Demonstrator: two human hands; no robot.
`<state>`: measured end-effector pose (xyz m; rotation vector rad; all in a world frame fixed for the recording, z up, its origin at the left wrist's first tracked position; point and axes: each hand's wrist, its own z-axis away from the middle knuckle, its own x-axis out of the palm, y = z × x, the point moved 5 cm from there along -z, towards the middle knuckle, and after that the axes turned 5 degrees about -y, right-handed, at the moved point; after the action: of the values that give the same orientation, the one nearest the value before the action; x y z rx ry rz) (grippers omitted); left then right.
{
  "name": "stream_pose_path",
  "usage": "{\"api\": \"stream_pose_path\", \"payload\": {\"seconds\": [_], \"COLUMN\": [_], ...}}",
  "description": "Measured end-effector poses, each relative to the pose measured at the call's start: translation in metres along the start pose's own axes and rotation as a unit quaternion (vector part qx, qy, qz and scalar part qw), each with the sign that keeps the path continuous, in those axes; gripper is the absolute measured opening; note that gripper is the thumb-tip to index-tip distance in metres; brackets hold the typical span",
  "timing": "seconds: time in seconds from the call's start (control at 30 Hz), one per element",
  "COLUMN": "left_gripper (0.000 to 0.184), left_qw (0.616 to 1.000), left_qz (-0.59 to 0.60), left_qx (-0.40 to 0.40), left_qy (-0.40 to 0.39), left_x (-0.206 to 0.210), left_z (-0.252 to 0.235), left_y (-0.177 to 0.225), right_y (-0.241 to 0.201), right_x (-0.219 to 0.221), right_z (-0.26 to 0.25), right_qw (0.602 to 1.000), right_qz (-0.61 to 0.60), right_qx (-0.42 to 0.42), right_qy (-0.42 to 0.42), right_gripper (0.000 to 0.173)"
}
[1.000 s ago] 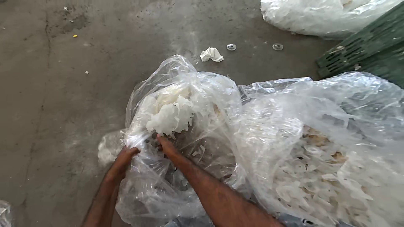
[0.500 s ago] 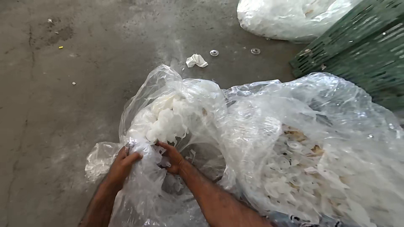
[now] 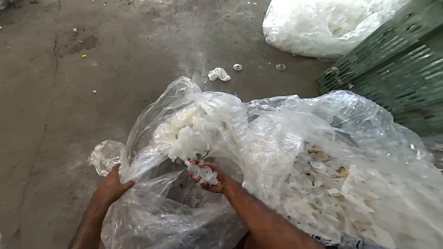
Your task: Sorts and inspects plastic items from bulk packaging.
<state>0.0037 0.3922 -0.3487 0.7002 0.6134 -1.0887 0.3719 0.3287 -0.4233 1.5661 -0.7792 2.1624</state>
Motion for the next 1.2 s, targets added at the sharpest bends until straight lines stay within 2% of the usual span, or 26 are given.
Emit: {"api": "stream_pose_path", "payload": {"seconds": [0.03,0.1,0.17,0.27,0.33,0.4,0.47,0.5,0.6,0.67,0.7,0.73,0.77,0.83,0.9,0.97,1.03,1.07,1.1,1.17,1.2], "left_gripper": [0.116,0.118,0.101,0.078,0.068,0.067,0.074,0.083,0.119,0.125,0.116,0.098,0.075,0.047,0.039,0.036,0.034,0.034,0.033,0.027,0.023], "left_qw": [0.999,0.989,0.968,0.951,0.952,0.952,0.948,0.949,0.955,0.960,0.963,0.967,0.970,0.975,0.968,0.944,0.894,0.862,0.829,0.782,0.774], "left_qz": [0.001,-0.017,-0.013,0.060,0.141,0.218,0.264,0.269,0.273,0.273,0.269,0.252,0.242,0.217,0.211,0.247,0.346,0.401,0.452,0.505,0.504], "left_qx": [0.025,0.097,0.181,0.238,0.225,0.170,0.114,0.090,0.014,-0.025,-0.032,-0.024,-0.003,0.046,0.110,0.160,0.199,0.215,0.230,0.255,0.272], "left_qy": [0.030,0.108,0.173,0.187,0.154,0.129,0.133,0.141,0.117,0.047,0.000,-0.027,-0.030,0.015,0.082,0.151,0.205,0.222,0.234,0.260,0.269], "left_x": [-0.003,-0.012,-0.019,-0.020,-0.016,-0.008,0.003,0.008,0.023,0.028,0.030,0.029,0.025,0.007,-0.019,-0.047,-0.079,-0.098,-0.118,-0.154,-0.170], "left_z": [0.006,0.021,0.034,0.031,0.013,-0.013,-0.036,-0.044,-0.066,-0.071,-0.073,-0.078,-0.082,-0.085,-0.080,-0.065,-0.044,-0.033,-0.024,-0.009,0.000], "left_y": [0.003,0.018,0.041,0.072,0.085,0.090,0.088,0.086,0.078,0.079,0.081,0.083,0.084,0.095,0.117,0.135,0.140,0.139,0.138,0.138,0.141], "right_y": [-0.017,-0.061,-0.112,-0.180,-0.214,-0.234,-0.239,-0.239,-0.230,-0.217,-0.211,-0.207,-0.204,-0.197,-0.184,-0.167,-0.164,-0.167,-0.172,-0.182,-0.188], "right_x": [0.008,0.033,0.063,0.101,0.124,0.150,0.177,0.181,0.163,0.154,0.145,0.135,0.127,0.123,0.120,0.109,0.087,0.080,0.082,0.103,0.111], "right_z": [0.013,0.043,0.076,0.132,0.175,0.218,0.258,0.281,0.345,0.377,0.393,0.407,0.419,0.433,0.434,0.428,0.428,0.423,0.410,0.369,0.347], "right_qw": [0.999,0.988,0.962,0.919,0.886,0.845,0.783,0.766,0.790,0.817,0.840,0.856,0.856,0.794,0.718,0.660,0.518,0.472,0.458,0.495,0.514], "right_qz": [0.038,0.139,0.248,0.362,0.425,0.477,0.530,0.541,0.499,0.461,0.424,0.392,0.374,0.412,0.458,0.477,0.563,0.592,0.614,0.651,0.675], "right_qx": [0.005,0.023,0.050,0.074,0.108,0.164,0.213,0.227,0.219,0.149,0.109,0.086,0.079,0.110,0.217,0.349,0.497,0.532,0.538,0.484,0.443], "right_qy": [0.019,0.066,0.106,0.139,0.150,0.177,0.244,0.264,0.281,0.313,0.320,0.326,0.349,0.433,0.477,0.465,0.410,0.379,0.352,0.311,0.290], "right_gripper": [0.036,0.032,0.029,0.030,0.033,0.037,0.038,0.041,0.044,0.042,0.040,0.037,0.034,0.021,0.035,0.051,0.054,0.053,0.051,0.044,0.039]}}
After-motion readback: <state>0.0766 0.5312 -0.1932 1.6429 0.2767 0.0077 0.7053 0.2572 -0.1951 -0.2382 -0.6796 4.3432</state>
